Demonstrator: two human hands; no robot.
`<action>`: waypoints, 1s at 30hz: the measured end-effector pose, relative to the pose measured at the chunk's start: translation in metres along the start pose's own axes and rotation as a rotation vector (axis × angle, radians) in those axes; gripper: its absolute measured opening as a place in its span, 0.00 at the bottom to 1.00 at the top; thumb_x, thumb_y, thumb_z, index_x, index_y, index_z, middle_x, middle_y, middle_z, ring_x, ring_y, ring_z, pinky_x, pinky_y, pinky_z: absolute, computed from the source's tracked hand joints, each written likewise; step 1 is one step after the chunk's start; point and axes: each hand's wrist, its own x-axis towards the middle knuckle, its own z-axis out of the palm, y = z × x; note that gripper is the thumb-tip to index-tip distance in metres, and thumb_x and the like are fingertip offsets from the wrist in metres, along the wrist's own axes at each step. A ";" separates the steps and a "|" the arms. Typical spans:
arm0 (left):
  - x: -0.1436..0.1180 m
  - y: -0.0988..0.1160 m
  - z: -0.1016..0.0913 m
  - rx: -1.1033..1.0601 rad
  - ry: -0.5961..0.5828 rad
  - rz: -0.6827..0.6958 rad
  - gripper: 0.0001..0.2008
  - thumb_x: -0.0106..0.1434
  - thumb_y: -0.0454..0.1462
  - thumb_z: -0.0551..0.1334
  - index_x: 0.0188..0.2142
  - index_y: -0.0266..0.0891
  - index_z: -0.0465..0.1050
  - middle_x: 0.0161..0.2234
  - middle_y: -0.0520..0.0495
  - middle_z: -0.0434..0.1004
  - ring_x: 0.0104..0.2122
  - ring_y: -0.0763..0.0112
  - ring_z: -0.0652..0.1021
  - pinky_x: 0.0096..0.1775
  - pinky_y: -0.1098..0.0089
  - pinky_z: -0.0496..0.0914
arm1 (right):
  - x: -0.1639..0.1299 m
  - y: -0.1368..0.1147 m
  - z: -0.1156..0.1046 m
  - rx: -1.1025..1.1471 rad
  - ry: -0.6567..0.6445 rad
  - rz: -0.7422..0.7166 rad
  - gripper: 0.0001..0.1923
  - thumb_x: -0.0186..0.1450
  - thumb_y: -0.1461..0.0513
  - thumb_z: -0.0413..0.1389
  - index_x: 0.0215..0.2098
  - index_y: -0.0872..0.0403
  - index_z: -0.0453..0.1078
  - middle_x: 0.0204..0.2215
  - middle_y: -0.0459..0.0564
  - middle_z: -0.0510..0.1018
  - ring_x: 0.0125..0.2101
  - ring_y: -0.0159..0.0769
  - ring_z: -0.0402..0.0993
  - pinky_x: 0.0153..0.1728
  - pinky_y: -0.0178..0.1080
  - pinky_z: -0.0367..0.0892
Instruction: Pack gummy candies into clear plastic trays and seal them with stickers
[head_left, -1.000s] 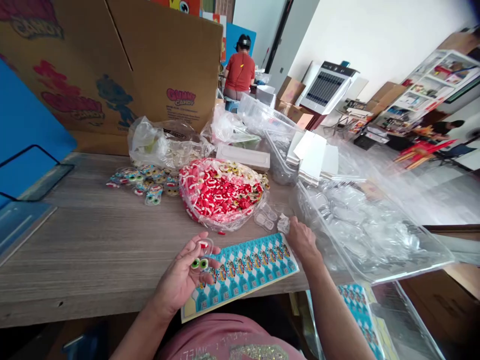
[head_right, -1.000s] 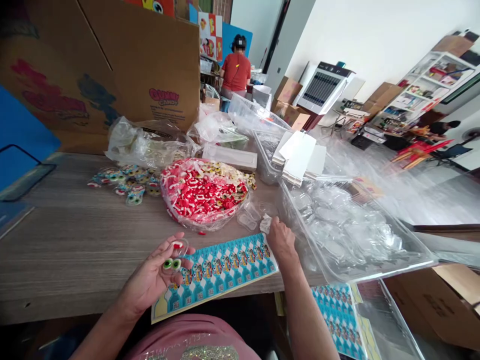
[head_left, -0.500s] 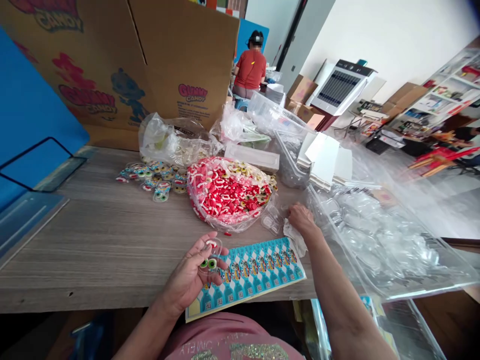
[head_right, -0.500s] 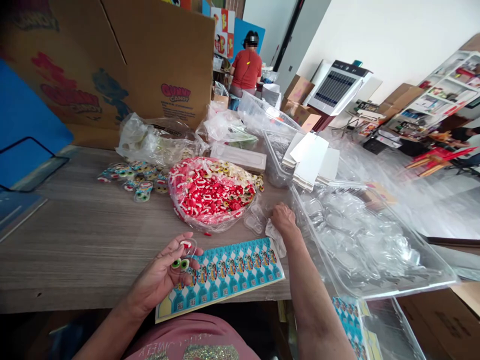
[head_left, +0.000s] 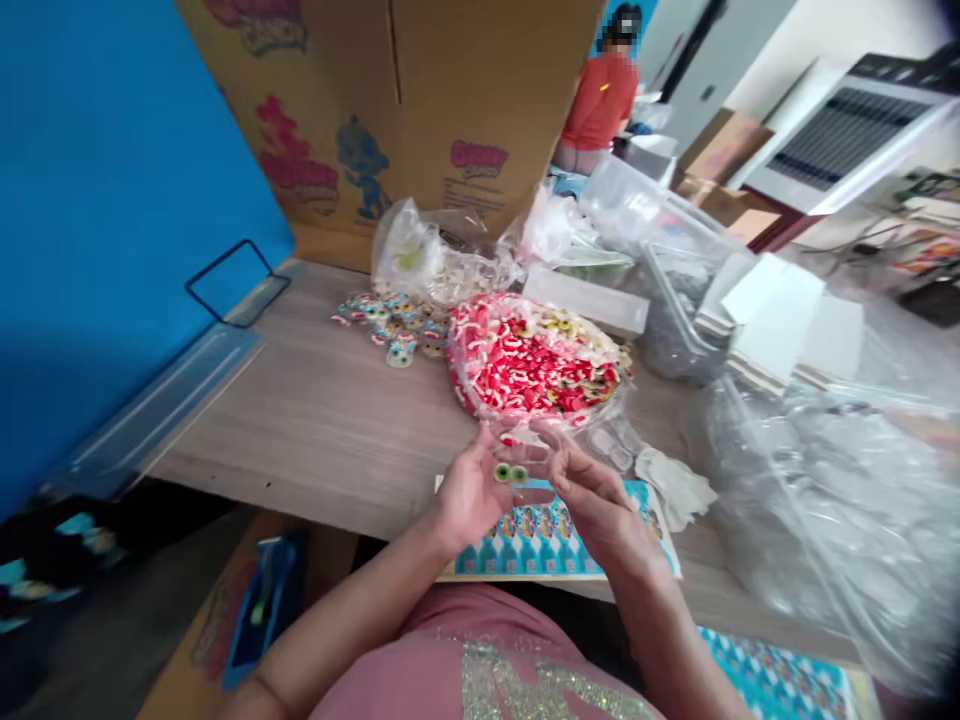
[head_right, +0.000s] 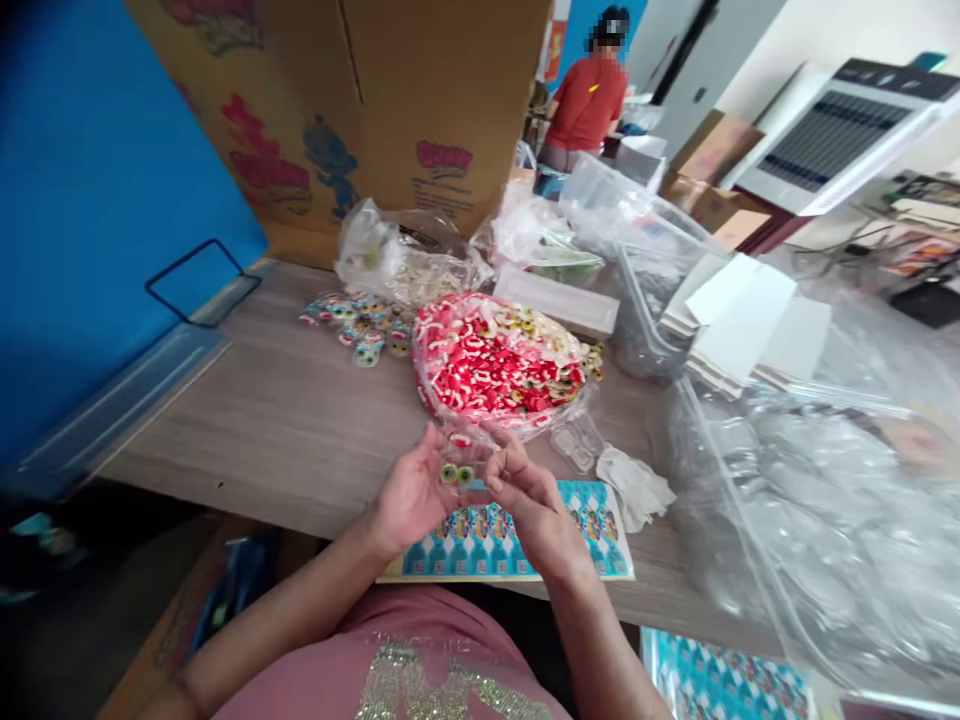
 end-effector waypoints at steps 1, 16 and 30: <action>-0.002 0.000 -0.001 -0.015 -0.018 -0.004 0.19 0.73 0.49 0.50 0.51 0.39 0.69 0.40 0.39 0.80 0.37 0.56 0.82 0.40 0.52 0.77 | 0.001 0.006 0.009 0.008 -0.024 0.024 0.11 0.63 0.54 0.60 0.27 0.51 0.71 0.62 0.49 0.70 0.68 0.50 0.52 0.63 0.54 0.55; -0.029 0.000 -0.026 0.377 0.005 0.134 0.41 0.58 0.34 0.69 0.66 0.46 0.50 0.43 0.42 0.79 0.30 0.61 0.83 0.24 0.69 0.75 | 0.000 0.035 0.033 -0.201 0.235 -0.086 0.16 0.62 0.55 0.62 0.48 0.46 0.71 0.50 0.52 0.76 0.48 0.41 0.75 0.46 0.47 0.71; -0.040 0.010 -0.033 0.700 0.128 0.147 0.13 0.58 0.41 0.69 0.37 0.35 0.71 0.27 0.45 0.80 0.21 0.64 0.81 0.21 0.70 0.72 | 0.026 0.031 0.043 0.165 0.014 0.073 0.11 0.53 0.61 0.68 0.36 0.48 0.81 0.26 0.43 0.80 0.26 0.30 0.74 0.30 0.36 0.70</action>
